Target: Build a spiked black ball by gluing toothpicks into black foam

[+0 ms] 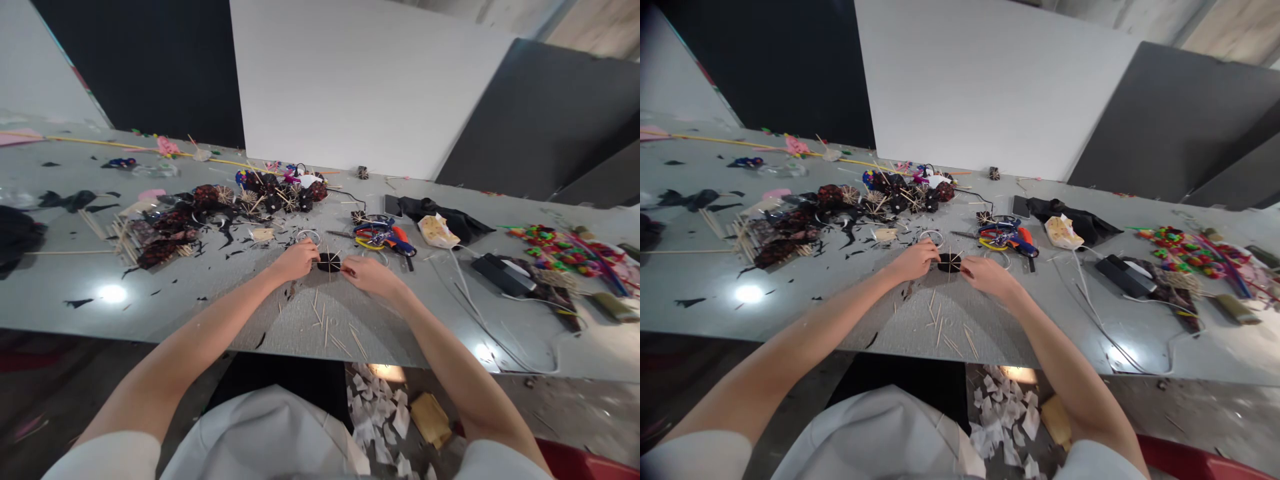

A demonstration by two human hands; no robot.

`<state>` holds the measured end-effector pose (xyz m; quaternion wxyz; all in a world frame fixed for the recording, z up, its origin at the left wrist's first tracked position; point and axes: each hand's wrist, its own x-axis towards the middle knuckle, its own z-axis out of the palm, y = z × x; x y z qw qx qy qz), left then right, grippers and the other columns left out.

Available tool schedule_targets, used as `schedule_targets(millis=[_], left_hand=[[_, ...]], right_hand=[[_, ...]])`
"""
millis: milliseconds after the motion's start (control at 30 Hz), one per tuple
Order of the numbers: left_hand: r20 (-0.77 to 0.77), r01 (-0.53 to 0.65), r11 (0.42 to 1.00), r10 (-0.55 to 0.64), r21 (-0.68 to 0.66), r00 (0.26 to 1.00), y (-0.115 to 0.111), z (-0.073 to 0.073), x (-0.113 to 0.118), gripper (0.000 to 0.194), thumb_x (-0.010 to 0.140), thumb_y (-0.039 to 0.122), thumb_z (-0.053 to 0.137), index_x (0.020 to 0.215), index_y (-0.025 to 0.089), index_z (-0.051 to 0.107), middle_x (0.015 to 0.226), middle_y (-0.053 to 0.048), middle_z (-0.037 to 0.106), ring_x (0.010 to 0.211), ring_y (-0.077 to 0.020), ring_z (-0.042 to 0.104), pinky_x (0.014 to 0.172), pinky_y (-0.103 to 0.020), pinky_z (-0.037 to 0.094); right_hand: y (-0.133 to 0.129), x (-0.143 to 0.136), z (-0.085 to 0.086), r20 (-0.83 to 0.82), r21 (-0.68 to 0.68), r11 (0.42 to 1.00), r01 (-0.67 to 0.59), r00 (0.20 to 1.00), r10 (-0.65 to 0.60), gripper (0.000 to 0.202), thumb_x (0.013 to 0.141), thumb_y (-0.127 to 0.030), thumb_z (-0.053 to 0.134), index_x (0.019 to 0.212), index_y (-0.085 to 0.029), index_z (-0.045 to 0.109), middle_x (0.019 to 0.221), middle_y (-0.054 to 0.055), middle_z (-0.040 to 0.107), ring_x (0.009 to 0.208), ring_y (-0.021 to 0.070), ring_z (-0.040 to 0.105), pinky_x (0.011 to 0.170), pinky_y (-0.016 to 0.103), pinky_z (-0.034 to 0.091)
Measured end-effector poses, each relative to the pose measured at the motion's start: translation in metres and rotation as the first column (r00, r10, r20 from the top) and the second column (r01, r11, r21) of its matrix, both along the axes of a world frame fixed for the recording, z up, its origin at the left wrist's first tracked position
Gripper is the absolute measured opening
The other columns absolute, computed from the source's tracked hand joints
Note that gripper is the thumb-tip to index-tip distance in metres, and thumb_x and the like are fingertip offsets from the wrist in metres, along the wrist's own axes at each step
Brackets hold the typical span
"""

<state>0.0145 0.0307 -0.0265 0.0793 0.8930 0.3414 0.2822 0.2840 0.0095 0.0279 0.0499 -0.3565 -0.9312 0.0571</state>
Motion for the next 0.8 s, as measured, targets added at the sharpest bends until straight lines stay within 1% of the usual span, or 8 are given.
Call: schedule_targets(millis=[300, 433, 800], left_hand=[[0.002, -0.003, 1.000, 0.003, -0.004, 1.000, -0.0012, 0.0017, 0.0001, 0.041, 0.085, -0.005, 0.047, 0.098, 0.015, 0.080, 0.101, -0.011, 0.073, 0.106, -0.0247, 0.060, 0.096, -0.038, 0.054], [-0.005, -0.005, 1.000, 0.005, -0.006, 1.000, -0.0021, 0.0034, 0.0003, 0.041, 0.085, -0.005, 0.047, 0.099, 0.015, 0.080, 0.100, -0.011, 0.073, 0.106, -0.0249, 0.060, 0.095, -0.038, 0.054], [-0.006, -0.011, 1.000, 0.011, 0.007, 1.000, -0.0014, 0.0023, 0.0007, 0.041, 0.084, -0.006, 0.047, 0.099, 0.014, 0.080, 0.100, -0.011, 0.074, 0.105, -0.0248, 0.061, 0.094, -0.036, 0.054]], right_hand=[[0.0047, 0.0060, -0.0005, 0.007, 0.002, 0.998, -0.059, 0.998, 0.059, 0.018, 0.105, -0.022, 0.052, 0.100, -0.019, 0.068, 0.100, 0.009, 0.070, 0.090, 0.0210, 0.065, 0.079, 0.031, 0.043], [0.0051, 0.0083, -0.0009, -0.032, -0.020, 0.998, -0.058, 0.998, 0.057, 0.018, 0.105, -0.023, 0.052, 0.104, -0.019, 0.070, 0.103, 0.008, 0.071, 0.093, 0.0209, 0.066, 0.081, 0.031, 0.044], [0.0053, 0.0087, -0.0009, -0.041, -0.031, 0.998, -0.059, 0.997, 0.058, 0.022, 0.105, -0.023, 0.051, 0.114, -0.020, 0.071, 0.105, 0.009, 0.073, 0.096, 0.0221, 0.067, 0.085, 0.032, 0.048]])
